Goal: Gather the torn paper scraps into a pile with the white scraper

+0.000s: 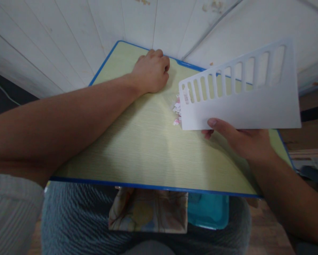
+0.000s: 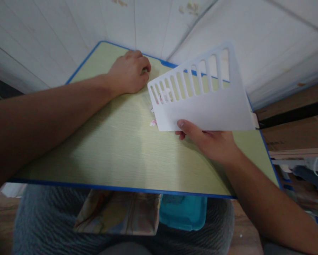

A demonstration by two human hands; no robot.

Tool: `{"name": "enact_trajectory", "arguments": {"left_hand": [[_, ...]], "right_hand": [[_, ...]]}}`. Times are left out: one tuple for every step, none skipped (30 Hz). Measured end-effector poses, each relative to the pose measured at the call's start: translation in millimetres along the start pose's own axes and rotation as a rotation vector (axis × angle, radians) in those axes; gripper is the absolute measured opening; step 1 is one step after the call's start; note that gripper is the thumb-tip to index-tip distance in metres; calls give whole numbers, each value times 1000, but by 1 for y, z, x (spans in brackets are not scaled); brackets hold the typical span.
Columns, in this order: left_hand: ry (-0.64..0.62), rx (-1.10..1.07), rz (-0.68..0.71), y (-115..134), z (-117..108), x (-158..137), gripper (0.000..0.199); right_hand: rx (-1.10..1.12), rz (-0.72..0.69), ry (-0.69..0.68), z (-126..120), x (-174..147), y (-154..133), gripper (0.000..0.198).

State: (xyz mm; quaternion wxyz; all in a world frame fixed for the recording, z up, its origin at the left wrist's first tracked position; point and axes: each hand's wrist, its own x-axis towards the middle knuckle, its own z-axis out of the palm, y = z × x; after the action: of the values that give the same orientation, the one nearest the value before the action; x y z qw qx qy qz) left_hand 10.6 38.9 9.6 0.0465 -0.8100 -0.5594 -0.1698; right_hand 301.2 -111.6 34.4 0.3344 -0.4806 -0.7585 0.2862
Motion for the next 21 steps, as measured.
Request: {"name": "enact_trajectory", "arguments": {"left_hand": [[2,-1,0,-1,1,0,36],[5,-2,1,-1,1,1,36],[10,-3,4,-2,2,1,36],[16,-3,8,-2,3,2,36],[18,-2,11,-2,4,2,36],[16,1,13,-2,4,2,36],[13,3,14,-2,4,2,36],[10,4,12,-2,4,2,36],[7,3,7,-1,4,1,36],[6,1,-2,0,3,1,36],[5,-2,-7,0,3,1,36],[5,-5,-9,1,3,1,36],[5,-7,-10,1,3,1,36],[4,-7,-9,1,3,1,36],[4,-6,-6,1,3,1,36],[3,-7,-4,1,4,1,36],[4,-10,-1,0,4,1,35],[7,-13,0,0,5,2,35],[8,-17,0,0,5,2,35],[8,-22,-1,0,5,3,35],[7,-24,-3,-1,5,3,35]], "right_hand": [[3,-2,-5,0,-1,0,54],[11,-5,-3,0,-2,-1,53],[23,-11,1,1,-2,-1,51],[35,-18,2,2,-3,-1,51],[41,-23,0,3,-3,0,51],[39,-27,-8,3,-3,0,51],[31,-30,-22,4,-3,0,51],[19,-29,-39,4,-3,1,49],[7,-28,-58,3,-3,1,47],[-4,-28,-79,3,-3,0,45],[-10,-32,-104,2,-3,0,42],[-12,-41,-130,1,-4,-2,41],[-17,-51,-163,0,-5,-4,39],[-19,-64,-199,0,-7,-6,39],[-17,-78,-240,-1,-9,-9,37],[-9,-93,-283,0,-11,-11,35],[1,-105,-321,0,-13,-13,32],[12,-112,-350,0,-15,-15,30],[30,-123,-359,0,-16,-16,29],[50,-127,-340,1,-17,-17,30],[66,-116,-297,1,-17,-17,33]]}}
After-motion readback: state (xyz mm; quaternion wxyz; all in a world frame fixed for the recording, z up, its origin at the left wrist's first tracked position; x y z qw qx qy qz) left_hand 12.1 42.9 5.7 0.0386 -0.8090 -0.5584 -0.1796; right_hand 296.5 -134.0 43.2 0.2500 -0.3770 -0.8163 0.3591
